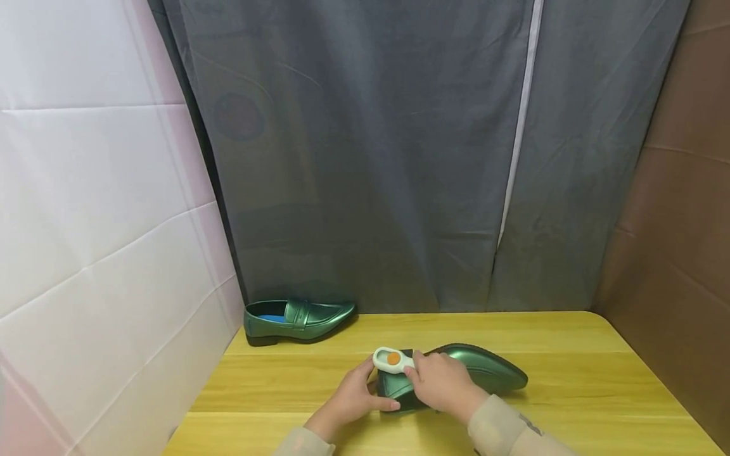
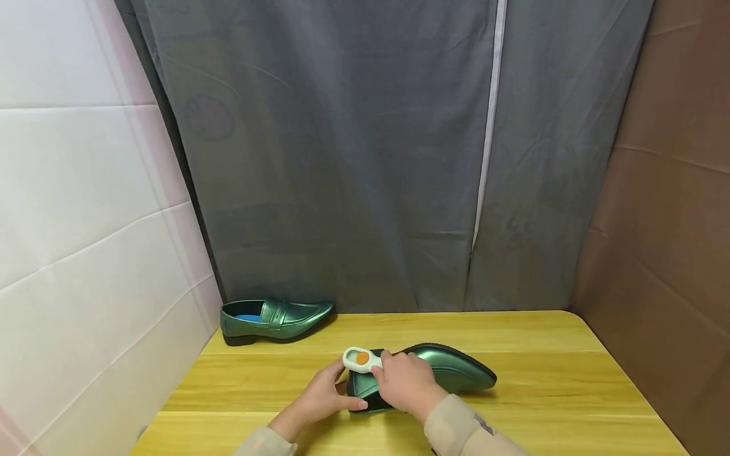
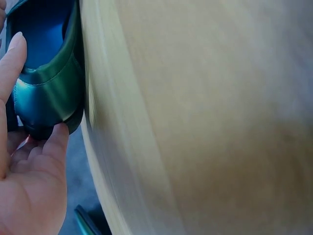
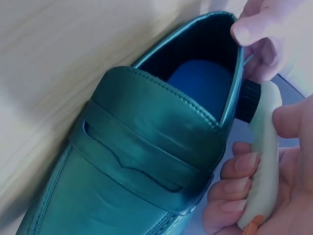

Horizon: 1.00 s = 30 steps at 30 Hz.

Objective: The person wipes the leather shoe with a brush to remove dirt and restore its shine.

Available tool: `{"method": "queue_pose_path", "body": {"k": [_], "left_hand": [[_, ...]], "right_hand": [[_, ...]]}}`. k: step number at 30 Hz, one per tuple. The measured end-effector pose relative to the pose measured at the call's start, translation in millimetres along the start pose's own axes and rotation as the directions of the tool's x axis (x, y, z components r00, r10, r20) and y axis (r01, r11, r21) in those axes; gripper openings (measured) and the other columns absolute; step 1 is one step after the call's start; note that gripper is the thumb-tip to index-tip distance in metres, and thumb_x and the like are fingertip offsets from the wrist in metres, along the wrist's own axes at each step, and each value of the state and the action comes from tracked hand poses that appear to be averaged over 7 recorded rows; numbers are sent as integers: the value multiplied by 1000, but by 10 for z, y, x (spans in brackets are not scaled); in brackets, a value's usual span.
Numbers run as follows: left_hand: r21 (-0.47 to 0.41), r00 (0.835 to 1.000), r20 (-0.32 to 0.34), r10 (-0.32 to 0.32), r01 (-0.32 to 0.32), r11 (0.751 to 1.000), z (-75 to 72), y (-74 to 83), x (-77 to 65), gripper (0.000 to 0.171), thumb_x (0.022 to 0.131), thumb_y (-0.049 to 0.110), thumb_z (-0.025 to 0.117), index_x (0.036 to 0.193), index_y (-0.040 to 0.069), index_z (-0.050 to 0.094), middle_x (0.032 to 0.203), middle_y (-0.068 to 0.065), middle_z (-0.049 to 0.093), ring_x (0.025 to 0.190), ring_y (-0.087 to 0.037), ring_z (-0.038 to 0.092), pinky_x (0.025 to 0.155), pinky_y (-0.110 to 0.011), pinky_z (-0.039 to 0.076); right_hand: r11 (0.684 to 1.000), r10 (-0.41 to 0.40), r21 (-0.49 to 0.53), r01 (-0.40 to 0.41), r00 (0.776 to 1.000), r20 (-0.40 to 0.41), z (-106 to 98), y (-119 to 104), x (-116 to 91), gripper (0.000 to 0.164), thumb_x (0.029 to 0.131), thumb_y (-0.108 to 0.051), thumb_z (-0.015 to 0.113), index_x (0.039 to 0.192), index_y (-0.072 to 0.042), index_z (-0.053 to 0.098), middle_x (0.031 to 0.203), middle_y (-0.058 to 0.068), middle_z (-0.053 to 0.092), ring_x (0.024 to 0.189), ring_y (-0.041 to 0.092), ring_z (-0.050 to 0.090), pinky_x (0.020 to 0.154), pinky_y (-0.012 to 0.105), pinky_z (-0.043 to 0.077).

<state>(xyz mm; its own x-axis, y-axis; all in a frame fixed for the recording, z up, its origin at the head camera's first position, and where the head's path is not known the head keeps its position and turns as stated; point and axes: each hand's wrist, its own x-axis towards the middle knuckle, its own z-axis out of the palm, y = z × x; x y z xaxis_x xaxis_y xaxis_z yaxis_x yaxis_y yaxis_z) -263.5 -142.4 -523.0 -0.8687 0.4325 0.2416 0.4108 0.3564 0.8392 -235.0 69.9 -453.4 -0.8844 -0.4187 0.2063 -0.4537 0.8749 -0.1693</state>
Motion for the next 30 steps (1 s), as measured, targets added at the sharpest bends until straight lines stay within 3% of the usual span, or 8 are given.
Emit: {"method": "queue_pose_path", "body": {"k": [4, 11, 21, 30], "left_hand": [[33, 1000, -21, -10, 11, 999, 1, 9, 15, 87, 61, 35, 84, 135, 29, 39, 133, 8, 43, 121, -14, 42, 93, -29, 42], [57, 999, -29, -14, 16, 998, -14, 27, 37, 92, 61, 31, 84, 139, 22, 36, 129, 7, 47, 117, -12, 45, 92, -26, 42], [49, 1000, -28, 4, -2, 999, -3, 6, 46, 92, 62, 29, 85, 140, 20, 37, 142, 0, 34, 128, -19, 33, 90, -23, 43], [94, 1000, -28, -10, 12, 995, 2, -35, 20, 103, 58, 38, 84, 142, 11, 31, 145, -5, 29, 131, -22, 28, 94, -28, 41]], "right_hand": [[1000, -5, -5, 5, 1000, 13, 7, -14, -25, 53, 94, -43, 43, 124, -1, 53, 88, 7, 64, 82, 24, 62, 62, 40, 51], [999, -40, -9, 40, 999, -11, 32, 19, -54, 48, 93, -43, 46, 118, -3, 56, 73, 0, 58, 67, 17, 57, 49, 34, 45], [999, -34, 2, 34, 999, -31, 34, 122, -124, 33, 93, -44, 45, 95, -12, 56, 62, -7, 46, 56, 10, 47, 48, 31, 40], [1000, 9, 25, -8, 999, -47, -1, 282, -228, 31, 93, -46, 44, 91, -16, 54, 63, -8, 48, 60, 10, 51, 48, 32, 41]]}}
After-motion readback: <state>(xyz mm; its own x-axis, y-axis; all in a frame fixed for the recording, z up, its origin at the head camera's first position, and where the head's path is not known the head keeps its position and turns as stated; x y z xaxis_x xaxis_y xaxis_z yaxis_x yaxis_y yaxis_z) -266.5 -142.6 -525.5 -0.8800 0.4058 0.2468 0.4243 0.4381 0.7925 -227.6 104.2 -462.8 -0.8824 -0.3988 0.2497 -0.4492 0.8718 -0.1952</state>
